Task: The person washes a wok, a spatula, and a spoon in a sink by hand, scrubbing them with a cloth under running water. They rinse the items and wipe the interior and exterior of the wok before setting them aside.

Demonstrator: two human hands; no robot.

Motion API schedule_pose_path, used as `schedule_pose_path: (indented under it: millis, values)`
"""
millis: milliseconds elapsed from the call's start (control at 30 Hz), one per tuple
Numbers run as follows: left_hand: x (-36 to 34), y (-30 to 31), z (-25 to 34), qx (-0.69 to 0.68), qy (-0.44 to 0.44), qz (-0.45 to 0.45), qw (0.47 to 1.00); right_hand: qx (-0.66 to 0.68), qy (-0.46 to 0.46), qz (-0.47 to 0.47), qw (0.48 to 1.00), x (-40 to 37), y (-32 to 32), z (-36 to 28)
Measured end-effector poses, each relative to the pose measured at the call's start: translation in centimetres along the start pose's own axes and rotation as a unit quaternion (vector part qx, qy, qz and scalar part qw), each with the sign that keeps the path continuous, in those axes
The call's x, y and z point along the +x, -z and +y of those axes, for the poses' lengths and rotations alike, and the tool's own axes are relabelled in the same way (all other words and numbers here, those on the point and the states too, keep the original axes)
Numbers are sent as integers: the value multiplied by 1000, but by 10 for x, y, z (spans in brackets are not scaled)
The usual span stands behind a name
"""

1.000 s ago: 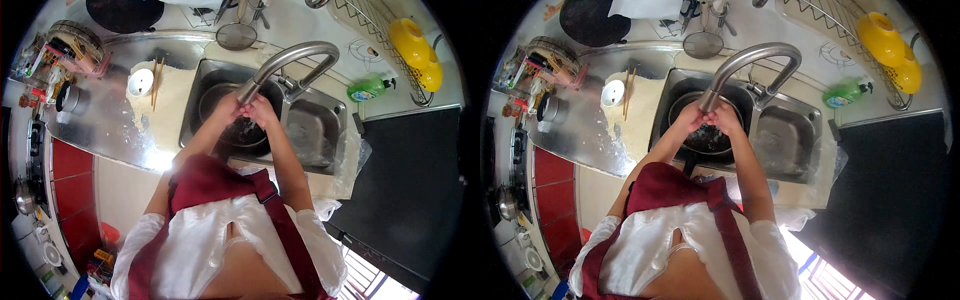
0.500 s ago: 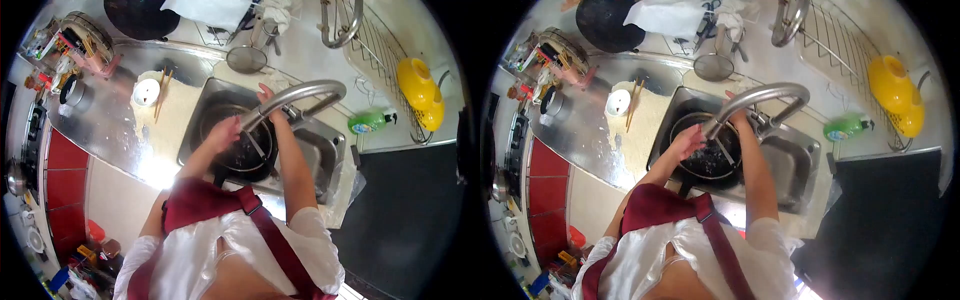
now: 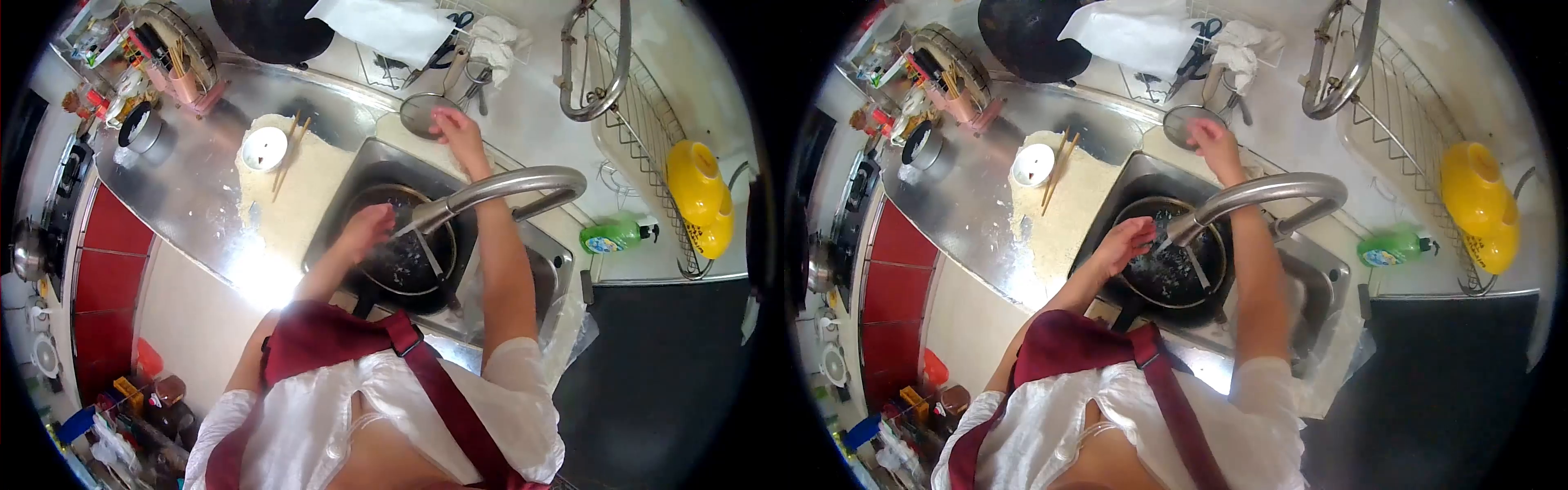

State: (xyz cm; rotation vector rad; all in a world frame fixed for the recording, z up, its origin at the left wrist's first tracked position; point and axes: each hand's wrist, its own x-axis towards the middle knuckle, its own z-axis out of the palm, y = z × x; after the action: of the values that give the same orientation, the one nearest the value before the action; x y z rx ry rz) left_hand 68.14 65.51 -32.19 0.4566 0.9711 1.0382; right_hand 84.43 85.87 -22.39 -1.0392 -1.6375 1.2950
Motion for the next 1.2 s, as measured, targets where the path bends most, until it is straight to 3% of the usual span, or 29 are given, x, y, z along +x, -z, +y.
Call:
schedule_pose_path:
  millis: [200,333,533,600,633,700,833,900,1000,1100,1200]
  values:
    - [-22,15,-6,5,-20,47,999,22,17,-57,998,24,-1,-30]
    - [-34,21,-7,8,-30,80,996,34,46,-36,998,36,-5,-28]
    - [-42,28,-3,-8,-39,90,995,16,12,69,997,43,0,-24]
    - [-40,33,-4,-7,-41,87,995,-2,42,193,980,40,-3,-31]
    - [-39,34,-4,-5,-42,85,995,-2,43,193,980,43,-1,-30]
    - [-35,34,-6,0,-36,85,996,-134,72,224,963,51,2,-24]
    - [-36,32,-9,-11,-24,74,997,-173,25,199,964,52,-4,-14]
    - [-41,29,-4,-13,-21,79,997,-187,27,252,949,50,-6,-12]
    - [-45,33,-1,-20,-19,92,995,-225,-8,256,940,59,0,8]
    - [-42,38,-2,-22,-26,92,995,-326,10,228,917,64,-4,21]
    - [-40,41,-5,-21,-23,88,996,-309,29,213,927,72,-5,26]
